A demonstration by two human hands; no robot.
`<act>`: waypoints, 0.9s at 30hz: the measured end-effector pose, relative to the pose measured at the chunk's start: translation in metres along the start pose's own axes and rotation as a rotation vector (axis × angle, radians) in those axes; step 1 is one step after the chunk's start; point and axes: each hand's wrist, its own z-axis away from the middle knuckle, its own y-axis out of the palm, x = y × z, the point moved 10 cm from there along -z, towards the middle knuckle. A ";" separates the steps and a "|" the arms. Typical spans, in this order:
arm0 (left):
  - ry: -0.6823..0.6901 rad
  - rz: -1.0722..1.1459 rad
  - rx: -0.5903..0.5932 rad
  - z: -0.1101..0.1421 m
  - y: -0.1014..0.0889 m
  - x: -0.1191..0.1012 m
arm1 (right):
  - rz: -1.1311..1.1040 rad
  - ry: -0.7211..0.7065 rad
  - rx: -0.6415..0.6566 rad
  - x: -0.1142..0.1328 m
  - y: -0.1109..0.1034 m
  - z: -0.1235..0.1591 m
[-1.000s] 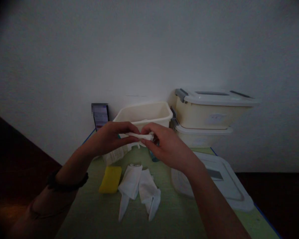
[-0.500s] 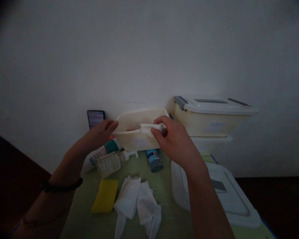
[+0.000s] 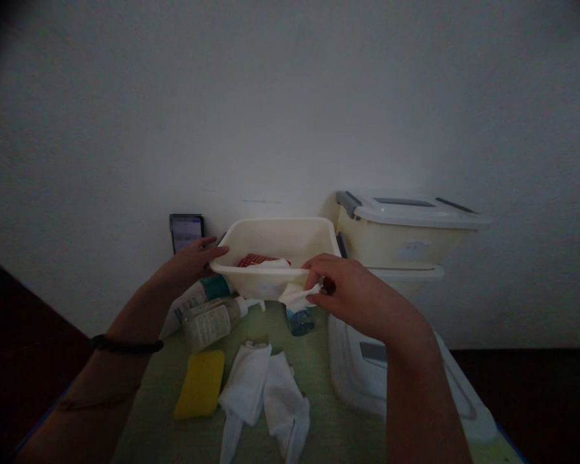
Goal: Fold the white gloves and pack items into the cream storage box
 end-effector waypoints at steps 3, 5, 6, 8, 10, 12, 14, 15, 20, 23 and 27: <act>-0.034 0.094 0.110 0.002 0.012 0.003 | 0.031 0.014 0.035 0.002 0.001 0.003; -0.019 0.148 0.144 0.004 0.018 0.001 | 0.027 0.032 0.036 -0.001 0.000 0.003; -0.003 0.172 0.148 0.005 0.020 -0.001 | 0.019 0.038 0.034 -0.002 0.000 0.003; 0.036 0.217 0.148 0.007 0.024 -0.007 | 0.000 0.031 0.009 -0.003 -0.003 0.002; 0.073 0.251 0.146 0.009 0.026 -0.013 | -0.004 -0.002 -0.039 0.000 -0.009 0.003; 0.114 0.288 0.113 0.011 0.023 -0.021 | 0.002 -0.026 -0.085 0.003 -0.015 0.004; 0.148 0.320 0.056 0.013 0.016 -0.030 | -0.031 -0.035 -0.098 0.006 -0.018 0.006; 0.161 0.328 0.025 0.014 0.012 -0.034 | -0.065 -0.038 -0.089 0.008 -0.017 0.006; 0.224 0.338 -0.107 0.025 -0.006 -0.051 | -0.175 -0.036 -0.029 0.010 -0.009 0.003; 0.284 0.383 -0.133 0.030 -0.009 -0.057 | -0.187 -0.008 0.022 0.007 -0.001 0.002; 0.346 0.445 -0.176 0.032 -0.011 -0.060 | -0.217 0.008 0.074 0.007 0.005 0.004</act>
